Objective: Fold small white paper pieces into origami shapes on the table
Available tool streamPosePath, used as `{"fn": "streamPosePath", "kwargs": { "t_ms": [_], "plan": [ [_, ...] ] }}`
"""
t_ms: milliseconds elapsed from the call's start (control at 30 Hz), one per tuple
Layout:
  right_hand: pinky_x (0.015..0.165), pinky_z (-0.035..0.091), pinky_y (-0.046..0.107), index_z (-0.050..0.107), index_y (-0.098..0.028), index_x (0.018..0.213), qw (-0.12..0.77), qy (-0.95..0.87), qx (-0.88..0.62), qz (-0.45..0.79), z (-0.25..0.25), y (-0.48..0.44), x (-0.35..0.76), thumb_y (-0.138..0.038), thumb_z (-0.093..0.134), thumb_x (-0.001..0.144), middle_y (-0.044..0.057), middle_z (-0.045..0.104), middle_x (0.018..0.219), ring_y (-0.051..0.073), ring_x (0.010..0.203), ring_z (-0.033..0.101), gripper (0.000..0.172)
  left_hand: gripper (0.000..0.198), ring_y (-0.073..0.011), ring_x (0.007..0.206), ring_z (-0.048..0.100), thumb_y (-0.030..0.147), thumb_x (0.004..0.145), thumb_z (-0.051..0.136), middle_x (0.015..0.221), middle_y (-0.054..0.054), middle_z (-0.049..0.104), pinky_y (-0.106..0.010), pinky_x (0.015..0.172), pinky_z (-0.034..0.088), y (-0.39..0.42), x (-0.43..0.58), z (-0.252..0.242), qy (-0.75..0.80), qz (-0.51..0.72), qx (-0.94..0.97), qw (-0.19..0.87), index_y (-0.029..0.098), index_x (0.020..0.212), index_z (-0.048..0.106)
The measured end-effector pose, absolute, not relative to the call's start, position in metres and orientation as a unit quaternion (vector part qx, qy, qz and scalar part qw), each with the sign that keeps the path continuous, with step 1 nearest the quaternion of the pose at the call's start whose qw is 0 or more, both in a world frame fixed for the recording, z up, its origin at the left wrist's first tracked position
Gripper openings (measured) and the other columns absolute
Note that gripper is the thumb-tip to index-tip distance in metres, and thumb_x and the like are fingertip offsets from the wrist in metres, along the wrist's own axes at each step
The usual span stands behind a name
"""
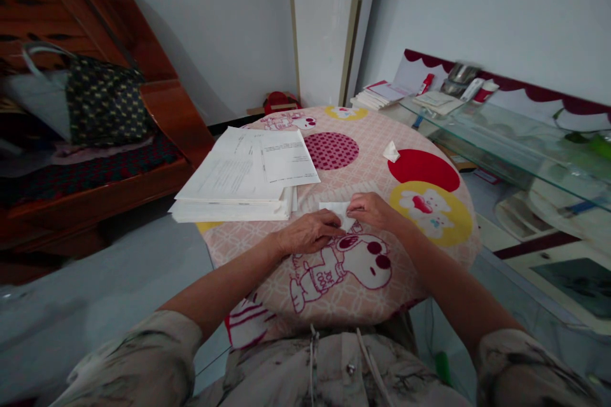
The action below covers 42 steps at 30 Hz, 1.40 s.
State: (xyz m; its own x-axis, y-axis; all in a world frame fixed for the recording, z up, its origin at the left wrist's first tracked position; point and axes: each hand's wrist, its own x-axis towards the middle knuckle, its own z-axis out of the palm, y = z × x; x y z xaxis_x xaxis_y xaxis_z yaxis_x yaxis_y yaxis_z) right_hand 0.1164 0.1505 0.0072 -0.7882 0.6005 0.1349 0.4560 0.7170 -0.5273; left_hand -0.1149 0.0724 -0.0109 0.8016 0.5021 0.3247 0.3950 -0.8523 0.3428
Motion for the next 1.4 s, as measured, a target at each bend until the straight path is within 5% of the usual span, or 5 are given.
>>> {"fn": "streamPosePath", "kwargs": {
  "t_ms": [433, 1400],
  "plan": [
    [0.07, 0.037, 0.029, 0.07, -0.017, 0.074, 0.151, -0.901, -0.371, 0.165, -0.006, 0.147, 0.105, -0.016, 0.066, 0.082, 0.005, 0.066, 0.076, 0.017, 0.074, 0.056, 0.008, 0.036, -0.0232, 0.109, 0.06, 0.013, 0.09, 0.048, 0.112, -0.012, 0.066, -0.038, 0.098, 0.048, 0.072, -0.115, -0.011, 0.236, 0.211, 0.938, 0.142, 0.019, 0.119, 0.069],
    [0.057, 0.036, 0.025, 0.07, -0.017, 0.066, 0.151, -0.844, -0.466, 0.22, -0.002, 0.145, 0.096, -0.014, 0.07, 0.072, 0.0, 0.064, 0.061, 0.013, 0.059, 0.055, 0.007, 0.037, -0.0243, 0.11, 0.06, 0.016, 0.092, 0.049, 0.117, -0.012, 0.065, -0.04, 0.099, 0.048, 0.071, -0.113, -0.012, 0.236, 0.2, 0.94, 0.141, 0.018, 0.126, 0.064]
  ]
}}
